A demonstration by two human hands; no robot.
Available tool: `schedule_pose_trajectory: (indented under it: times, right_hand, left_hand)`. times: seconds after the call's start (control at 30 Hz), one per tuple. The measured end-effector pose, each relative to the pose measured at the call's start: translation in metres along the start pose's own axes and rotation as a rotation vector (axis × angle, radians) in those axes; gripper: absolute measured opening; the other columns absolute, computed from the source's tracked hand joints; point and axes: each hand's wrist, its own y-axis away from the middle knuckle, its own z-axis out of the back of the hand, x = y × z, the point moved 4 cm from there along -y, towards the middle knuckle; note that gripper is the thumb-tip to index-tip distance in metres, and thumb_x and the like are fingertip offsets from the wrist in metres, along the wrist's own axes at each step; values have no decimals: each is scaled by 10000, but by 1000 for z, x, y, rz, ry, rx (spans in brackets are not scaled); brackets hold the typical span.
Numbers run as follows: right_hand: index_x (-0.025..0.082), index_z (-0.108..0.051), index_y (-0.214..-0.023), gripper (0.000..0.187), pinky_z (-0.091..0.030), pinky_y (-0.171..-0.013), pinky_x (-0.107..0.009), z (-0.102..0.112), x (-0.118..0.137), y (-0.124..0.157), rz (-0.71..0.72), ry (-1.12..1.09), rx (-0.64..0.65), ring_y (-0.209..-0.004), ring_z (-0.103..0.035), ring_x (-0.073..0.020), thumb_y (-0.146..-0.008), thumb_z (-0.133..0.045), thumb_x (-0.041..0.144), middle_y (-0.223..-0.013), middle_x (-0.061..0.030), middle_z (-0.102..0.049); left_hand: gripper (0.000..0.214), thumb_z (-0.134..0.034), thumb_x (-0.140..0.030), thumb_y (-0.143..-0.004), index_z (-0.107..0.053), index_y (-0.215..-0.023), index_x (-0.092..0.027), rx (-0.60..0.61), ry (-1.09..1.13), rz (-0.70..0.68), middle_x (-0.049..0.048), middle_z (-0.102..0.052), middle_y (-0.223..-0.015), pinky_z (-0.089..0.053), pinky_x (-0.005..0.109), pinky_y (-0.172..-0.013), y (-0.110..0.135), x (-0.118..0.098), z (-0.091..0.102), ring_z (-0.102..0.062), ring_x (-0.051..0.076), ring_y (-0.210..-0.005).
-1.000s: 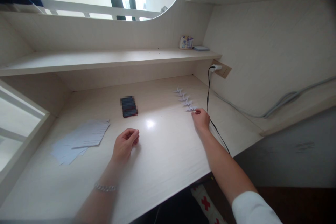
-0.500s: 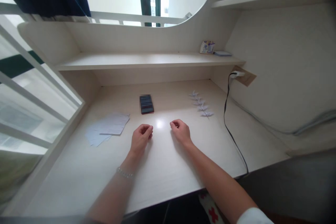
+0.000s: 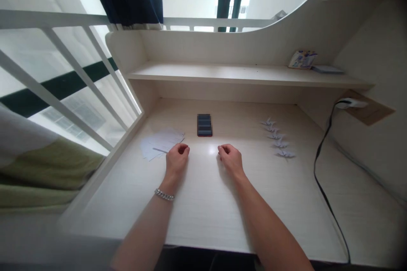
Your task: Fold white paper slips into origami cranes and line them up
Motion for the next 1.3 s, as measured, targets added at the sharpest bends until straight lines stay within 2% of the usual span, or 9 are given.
schedule_pose_trajectory:
  times: [0.1, 0.3, 0.43, 0.57, 0.73, 0.87, 0.93, 1.07, 1.3]
  right_hand:
    - [189, -659, -782, 339, -417, -615, -282, -1, -1, 0, 41, 44, 23, -646, -598, -177, -776, -465, 467, -732, -49, -676]
    - [180, -669, -804, 365, -407, -603, -286, -2, -5, -1, 48, 84, 45, -663, -601, -192, -777, -458, 478, -740, -63, -683]
    - [186, -672, -798, 353, -408, -606, -291, -2, -4, -2, 41, 95, 52, -666, -604, -196, -770, -465, 471, -738, -61, -685]
    - [196, -670, -782, 331, -407, -606, -296, -2, -3, -2, 37, 111, 54, -667, -608, -200, -767, -474, 463, -742, -55, -688]
    - [192, -674, -773, 341, -408, -591, -300, -2, -2, -2, 34, 107, 58, -655, -609, -204, -761, -472, 467, -739, -65, -688]
    - [206, -672, -768, 318, -407, -591, -293, -2, -2, -2, 22, 115, 55, -650, -609, -196, -764, -478, 458, -740, -50, -689]
    - [211, -673, -766, 308, -407, -592, -290, -2, -2, -1, 15, 117, 58, -650, -608, -193, -765, -483, 453, -742, -45, -689]
    - [209, -673, -762, 308, -410, -581, -284, -3, 2, 1, 5, 75, 99, -630, -602, -184, -765, -493, 460, -751, -47, -688]
    - [174, -617, -948, 426, -428, -469, -242, -16, 8, 7, -161, -415, 315, -561, -587, -141, -747, -529, 540, -843, -82, -673]
  left_hand:
    - [261, -538, -346, -760, -658, -922, -179, -54, -235, 12, 77, -679, -873, -440, 303, -746, -12, 7, 19, -605, 189, -774]
    - [394, -578, -349, -715, -633, -1030, -118, -171, -432, 114, 184, -603, -1046, -374, 408, -876, -43, 28, 55, -536, 304, -985]
    - [553, -605, -512, -657, -620, -1058, -131, -161, -684, 204, 224, -547, -1092, -390, 477, -818, -56, 39, 63, -461, 400, -1054]
    - [552, -612, -540, -640, -607, -1038, -159, -123, -720, 231, 211, -542, -1087, -403, 466, -793, -63, 44, 63, -468, 390, -1043]
    - [475, -701, -429, -571, -603, -956, -169, -191, -503, 229, 175, -571, -1058, -377, 412, -804, -63, 45, 65, -481, 345, -1035]
    - [250, -669, -355, -602, -626, -759, -165, -199, -186, 204, 116, -623, -860, -363, 362, -763, -60, 43, 68, -522, 287, -925]
    - [247, -634, -388, -635, -627, -720, -156, -171, -114, 223, 104, -622, -778, -371, 341, -692, -56, 40, 69, -537, 264, -840]
    - [343, -596, -465, -662, -637, -719, -128, 9, 134, 251, 73, -621, -676, -366, 265, -545, -40, 29, 58, -533, 172, -624]
    - [358, -647, -457, -646, -652, -727, -108, 381, 479, 338, 85, -637, -666, -331, 219, -448, -1, 2, 1, -507, 114, -516]
